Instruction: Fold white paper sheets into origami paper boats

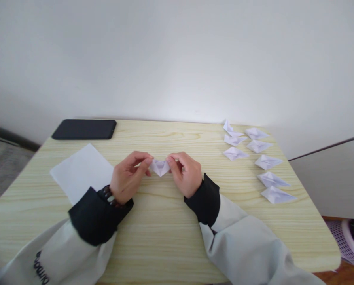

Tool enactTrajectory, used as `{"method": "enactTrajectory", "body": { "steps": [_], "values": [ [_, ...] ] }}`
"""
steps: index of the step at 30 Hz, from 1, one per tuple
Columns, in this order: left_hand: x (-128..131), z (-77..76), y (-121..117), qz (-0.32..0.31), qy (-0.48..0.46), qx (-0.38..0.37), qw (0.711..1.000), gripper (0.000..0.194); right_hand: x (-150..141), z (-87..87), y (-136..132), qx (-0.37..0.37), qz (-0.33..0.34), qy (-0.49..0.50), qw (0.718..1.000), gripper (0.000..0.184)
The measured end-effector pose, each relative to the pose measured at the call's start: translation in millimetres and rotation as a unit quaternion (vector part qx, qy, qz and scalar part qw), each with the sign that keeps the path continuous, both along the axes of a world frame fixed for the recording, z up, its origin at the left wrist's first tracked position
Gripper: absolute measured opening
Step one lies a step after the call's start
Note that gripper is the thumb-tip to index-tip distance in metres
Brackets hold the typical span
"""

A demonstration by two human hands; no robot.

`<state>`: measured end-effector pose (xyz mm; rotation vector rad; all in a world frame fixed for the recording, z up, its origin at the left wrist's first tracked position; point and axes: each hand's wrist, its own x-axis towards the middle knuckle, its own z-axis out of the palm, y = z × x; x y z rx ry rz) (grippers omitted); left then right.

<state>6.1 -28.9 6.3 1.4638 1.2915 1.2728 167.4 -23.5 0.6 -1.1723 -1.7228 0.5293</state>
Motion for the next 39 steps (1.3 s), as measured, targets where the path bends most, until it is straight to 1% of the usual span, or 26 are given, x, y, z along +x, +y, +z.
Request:
{"method": "enactTrajectory", "body": {
  "steps": [3, 6, 10, 12, 14, 15, 16, 17, 18, 20, 21, 23, 27, 30, 32, 34, 36, 38, 39],
  "values": [
    [0.8, -0.6, 0.8, 0.007, -0.085, 0.012, 0.996, 0.018, 2.7, -3.1, 1.6, -0.016, -0.018, 0.062, 0.998, 0.016],
    [2.1, 0.8, 0.9, -0.013, -0.143, 0.006, 0.99, 0.019, 3.5, -5.4, 1.8, -0.015, -0.026, 0.097, 0.995, 0.015],
    [3.0, 0.1, 1.9, -0.028, -0.17, -0.023, 0.985, 0.02, 2.8, -8.0, 1.9, -0.038, -0.035, 0.118, 0.992, 0.017],
    [2.1, -1.7, 2.4, -0.03, -0.167, -0.018, 0.985, 0.018, 2.6, -8.9, 2.2, -0.046, -0.034, 0.123, 0.991, 0.019],
    [0.1, -2.8, 2.2, -0.036, -0.142, 0.012, 0.989, 0.012, 2.9, -9.1, 2.1, -0.042, -0.027, 0.12, 0.992, 0.018],
    [-1.4, -2.6, 1.9, -0.04, -0.111, 0.034, 0.992, 0.01, 3.0, -8.8, 2.0, -0.034, -0.021, 0.114, 0.993, 0.017],
    [-3.0, -1.8, 1.4, -0.047, -0.068, 0.061, 0.995, 0.009, 3.2, -8.1, 1.7, -0.024, -0.014, 0.104, 0.994, 0.015],
    [-4.6, -0.5, 0.9, -0.05, -0.012, 0.087, 0.995, 0.012, 3.4, -7.1, 1.3, -0.013, -0.008, 0.09, 0.996, 0.014],
    [-6.1, 1.0, 0.5, -0.061, 0.058, 0.111, 0.99, 0.016, 3.5, -5.9, 0.9, -0.004, -0.002, 0.072, 0.997, 0.014],
    [-8.2, 3.7, 0.2, -0.075, 0.167, 0.16, 0.97, 0.019, 3.5, -3.2, 0.1, 0.01, 0.005, 0.034, 0.999, 0.014],
    [-8.7, 4.4, 0.4, -0.077, 0.203, 0.176, 0.96, 0.022, 3.5, -1.9, -0.1, 0.014, 0.006, 0.019, 1.0, 0.014],
    [-9.3, 3.7, 1.4, -0.071, 0.243, 0.192, 0.948, 0.024, 3.5, -0.1, -0.3, 0.02, 0.004, 0.003, 1.0, 0.015],
    [-11.1, -1.6, 4.3, -0.057, 0.256, 0.192, 0.946, 0.012, 4.4, -0.9, 1.2, 0.031, 0.016, -0.008, 0.999, 0.014],
    [-13.0, -3.6, 5.4, -0.047, 0.251, 0.191, 0.948, 0.009, 5.3, -3.8, 2.4, 0.03, 0.033, 0.003, 0.999, 0.013],
    [-13.5, -3.6, 5.5, -0.026, 0.246, 0.202, 0.948, 0.007, 5.6, -5.5, 2.4, 0.022, 0.048, 0.021, 0.998, 0.012],
    [-13.3, -3.3, 5.5, -0.013, 0.241, 0.218, 0.946, 0.006, 5.9, -6.2, 1.7, 0.01, 0.069, 0.044, 0.997, 0.011],
    [-12.8, -3.0, 5.2, -0.013, 0.24, 0.23, 0.943, 0.006, 6.1, -5.9, 0.6, -0.004, 0.103, 0.062, 0.993, 0.009],
    [-12.5, -2.7, 4.7, -0.02, 0.244, 0.241, 0.939, 0.005, 5.9, -4.9, -0.1, -0.009, 0.133, 0.058, 0.989, 0.01],
    [-12.5, -2.7, 4.5, -0.024, 0.247, 0.248, 0.936, 0.005, 5.8, -4.4, -0.2, -0.005, 0.143, 0.047, 0.989, 0.013]
  ]
}}
